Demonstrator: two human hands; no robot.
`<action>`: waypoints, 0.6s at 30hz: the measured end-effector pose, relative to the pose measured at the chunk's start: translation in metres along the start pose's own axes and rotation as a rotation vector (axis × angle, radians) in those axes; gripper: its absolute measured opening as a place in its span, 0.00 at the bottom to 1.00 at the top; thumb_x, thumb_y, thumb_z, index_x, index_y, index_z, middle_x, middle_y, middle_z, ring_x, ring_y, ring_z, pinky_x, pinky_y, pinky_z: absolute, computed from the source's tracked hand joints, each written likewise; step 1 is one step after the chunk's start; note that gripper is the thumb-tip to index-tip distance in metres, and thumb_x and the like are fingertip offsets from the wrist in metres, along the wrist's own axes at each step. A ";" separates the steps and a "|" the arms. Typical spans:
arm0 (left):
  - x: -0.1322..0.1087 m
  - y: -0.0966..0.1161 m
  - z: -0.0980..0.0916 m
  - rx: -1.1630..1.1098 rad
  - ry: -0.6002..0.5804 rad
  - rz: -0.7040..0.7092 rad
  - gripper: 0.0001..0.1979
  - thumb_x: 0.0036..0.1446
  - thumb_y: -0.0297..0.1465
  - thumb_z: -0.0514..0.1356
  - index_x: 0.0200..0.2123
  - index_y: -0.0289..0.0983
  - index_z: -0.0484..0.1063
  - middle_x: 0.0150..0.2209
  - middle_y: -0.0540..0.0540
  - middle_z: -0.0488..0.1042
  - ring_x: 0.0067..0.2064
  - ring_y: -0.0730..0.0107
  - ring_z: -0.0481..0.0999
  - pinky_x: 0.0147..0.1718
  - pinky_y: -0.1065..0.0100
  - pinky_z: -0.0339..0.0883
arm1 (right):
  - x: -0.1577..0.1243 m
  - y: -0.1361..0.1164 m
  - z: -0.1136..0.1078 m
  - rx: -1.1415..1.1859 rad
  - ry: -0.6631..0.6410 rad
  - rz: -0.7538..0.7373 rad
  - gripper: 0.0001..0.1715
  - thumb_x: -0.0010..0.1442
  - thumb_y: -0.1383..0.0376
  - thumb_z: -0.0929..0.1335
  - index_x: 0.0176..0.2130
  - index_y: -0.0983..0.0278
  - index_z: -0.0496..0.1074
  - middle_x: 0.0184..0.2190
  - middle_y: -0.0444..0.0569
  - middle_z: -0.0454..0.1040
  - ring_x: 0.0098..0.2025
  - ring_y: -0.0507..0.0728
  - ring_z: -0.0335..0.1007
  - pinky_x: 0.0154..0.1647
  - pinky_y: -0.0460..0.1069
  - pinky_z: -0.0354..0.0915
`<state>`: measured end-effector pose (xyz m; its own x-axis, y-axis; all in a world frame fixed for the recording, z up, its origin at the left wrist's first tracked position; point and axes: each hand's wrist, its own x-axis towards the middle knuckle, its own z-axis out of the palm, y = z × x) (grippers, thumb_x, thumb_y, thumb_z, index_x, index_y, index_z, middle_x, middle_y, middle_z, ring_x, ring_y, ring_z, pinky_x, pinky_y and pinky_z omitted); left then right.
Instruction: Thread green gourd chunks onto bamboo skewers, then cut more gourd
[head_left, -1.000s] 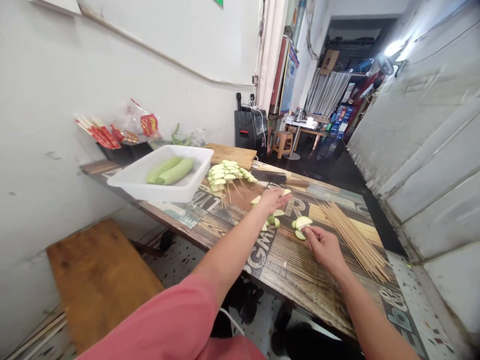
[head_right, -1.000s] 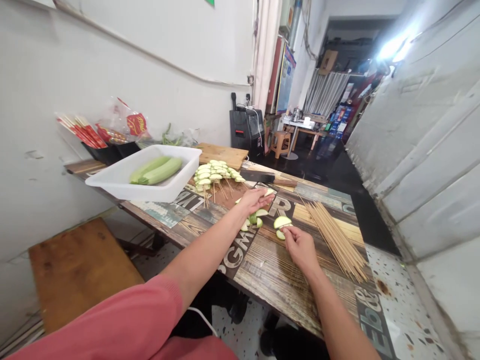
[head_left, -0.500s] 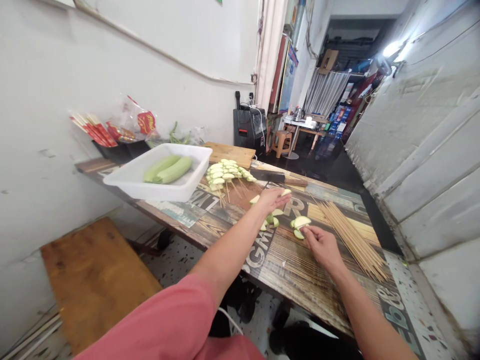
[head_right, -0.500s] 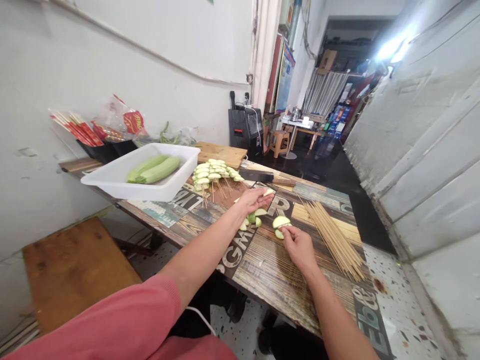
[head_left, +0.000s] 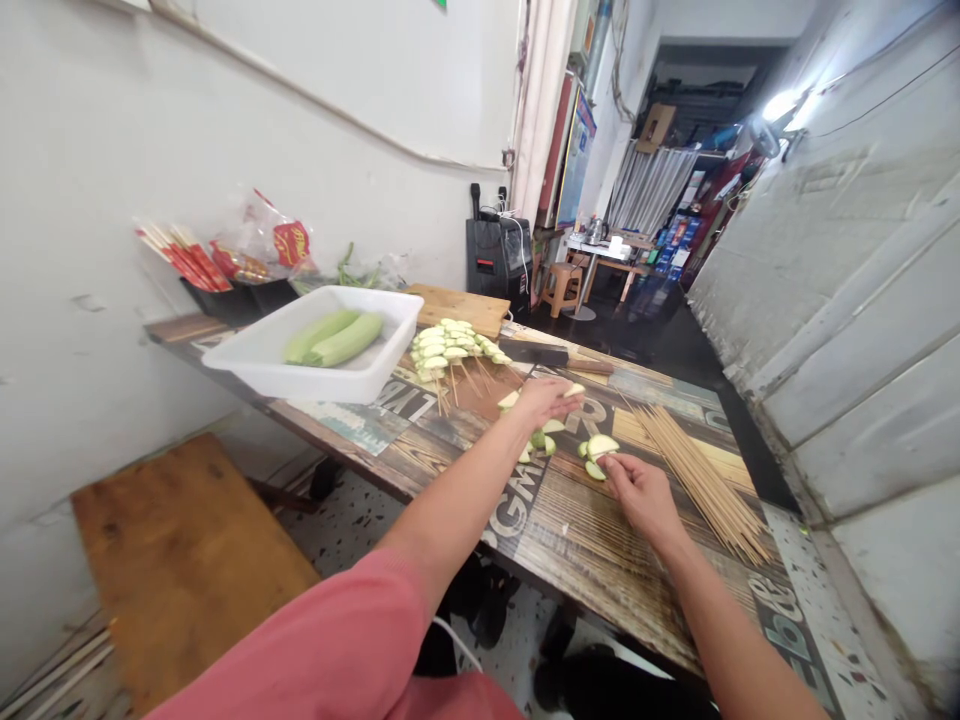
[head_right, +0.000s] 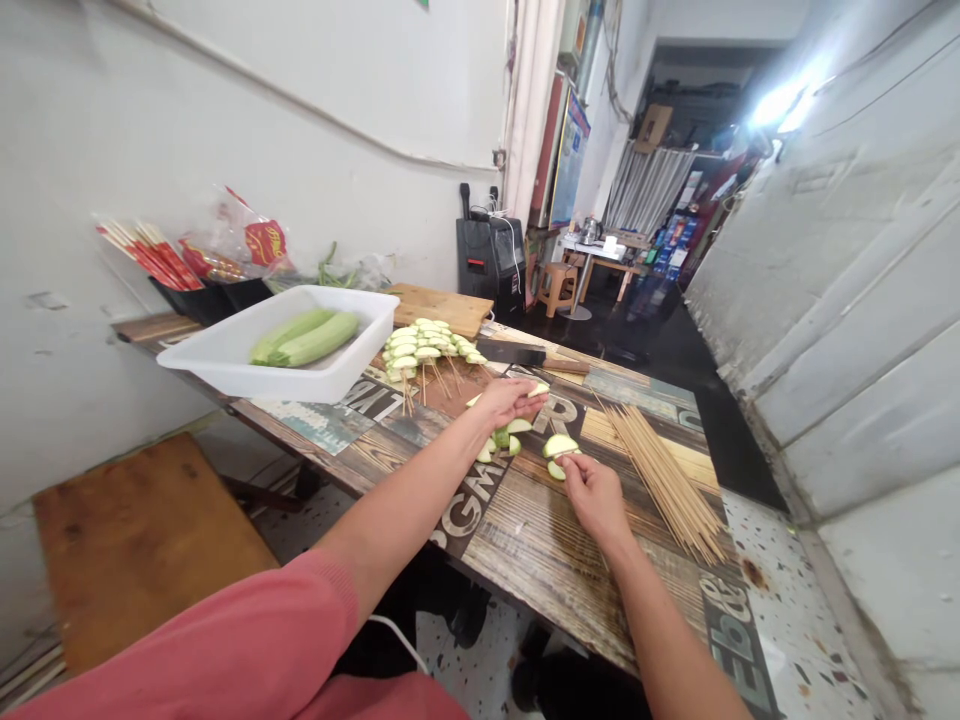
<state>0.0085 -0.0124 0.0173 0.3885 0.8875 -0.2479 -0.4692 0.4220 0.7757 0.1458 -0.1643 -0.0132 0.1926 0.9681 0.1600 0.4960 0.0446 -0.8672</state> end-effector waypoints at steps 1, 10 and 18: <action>-0.001 0.000 0.001 -0.002 -0.002 -0.013 0.03 0.55 0.19 0.58 0.31 0.29 0.67 0.28 0.42 0.75 0.29 0.67 0.79 0.40 0.61 0.73 | 0.000 0.000 0.000 -0.007 0.005 -0.004 0.24 0.55 0.50 0.63 0.35 0.68 0.75 0.16 0.43 0.65 0.18 0.51 0.54 0.20 0.46 0.49; -0.005 0.001 0.003 -0.055 -0.008 -0.112 0.04 0.53 0.18 0.59 0.31 0.30 0.67 0.27 0.41 0.76 0.30 0.65 0.79 0.40 0.59 0.73 | -0.002 -0.002 0.003 -0.080 0.062 -0.062 0.24 0.56 0.50 0.63 0.34 0.66 0.75 0.19 0.47 0.70 0.21 0.54 0.61 0.21 0.46 0.54; -0.002 -0.001 0.002 -0.089 -0.008 -0.206 0.03 0.52 0.20 0.61 0.31 0.29 0.68 0.28 0.41 0.76 0.32 0.64 0.79 0.40 0.56 0.73 | -0.003 -0.003 0.008 -0.119 0.102 -0.069 0.23 0.56 0.51 0.62 0.34 0.65 0.76 0.18 0.46 0.71 0.21 0.55 0.63 0.23 0.47 0.58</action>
<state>0.0101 -0.0148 0.0178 0.4893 0.7798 -0.3906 -0.4476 0.6089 0.6550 0.1369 -0.1652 -0.0146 0.2367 0.9335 0.2694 0.6063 0.0747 -0.7917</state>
